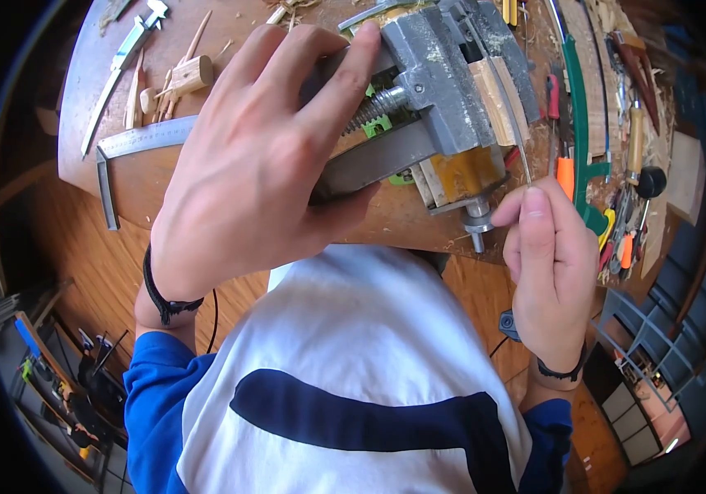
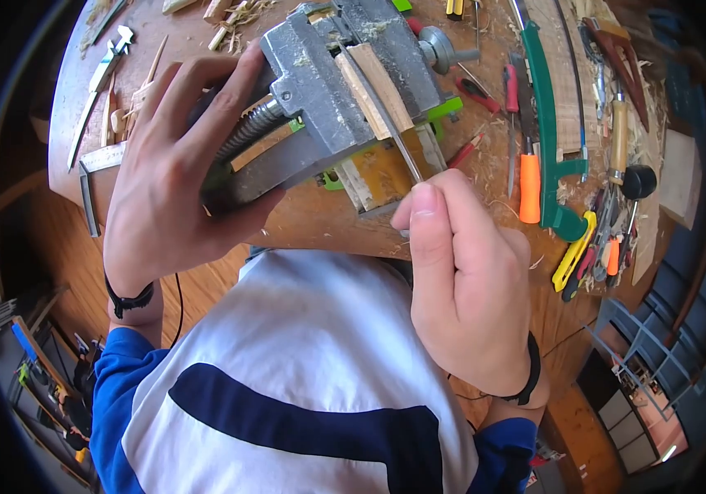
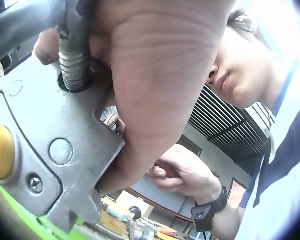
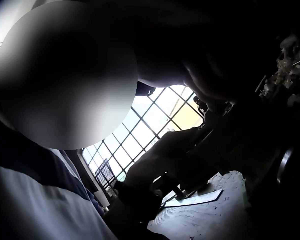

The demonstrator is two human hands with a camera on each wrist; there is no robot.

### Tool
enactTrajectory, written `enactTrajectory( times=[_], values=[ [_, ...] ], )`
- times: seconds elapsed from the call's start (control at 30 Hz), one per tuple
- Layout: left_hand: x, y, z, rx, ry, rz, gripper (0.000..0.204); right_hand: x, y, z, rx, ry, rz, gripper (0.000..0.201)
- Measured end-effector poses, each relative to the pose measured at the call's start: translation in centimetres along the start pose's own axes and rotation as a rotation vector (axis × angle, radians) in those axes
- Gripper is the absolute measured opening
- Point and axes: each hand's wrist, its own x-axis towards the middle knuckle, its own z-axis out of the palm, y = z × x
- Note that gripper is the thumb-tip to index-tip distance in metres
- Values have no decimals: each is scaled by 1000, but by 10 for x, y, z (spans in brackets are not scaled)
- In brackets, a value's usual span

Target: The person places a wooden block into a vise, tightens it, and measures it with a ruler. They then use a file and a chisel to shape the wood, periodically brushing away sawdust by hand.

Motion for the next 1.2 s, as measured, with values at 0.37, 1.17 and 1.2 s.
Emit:
enactTrajectory(
  times=[0.37,1.17,1.2],
  values=[
    [-7,-7,3,89,-38,8,88,5,-3,-10,656,-265,354,45],
    [10,23,-24,-140,-152,-153,92,-1,-11,-8,283,-52,317,46],
    [10,23,-24,-141,-157,-153,92,-1,-11,-9,273,-54,325,46]
  ],
)
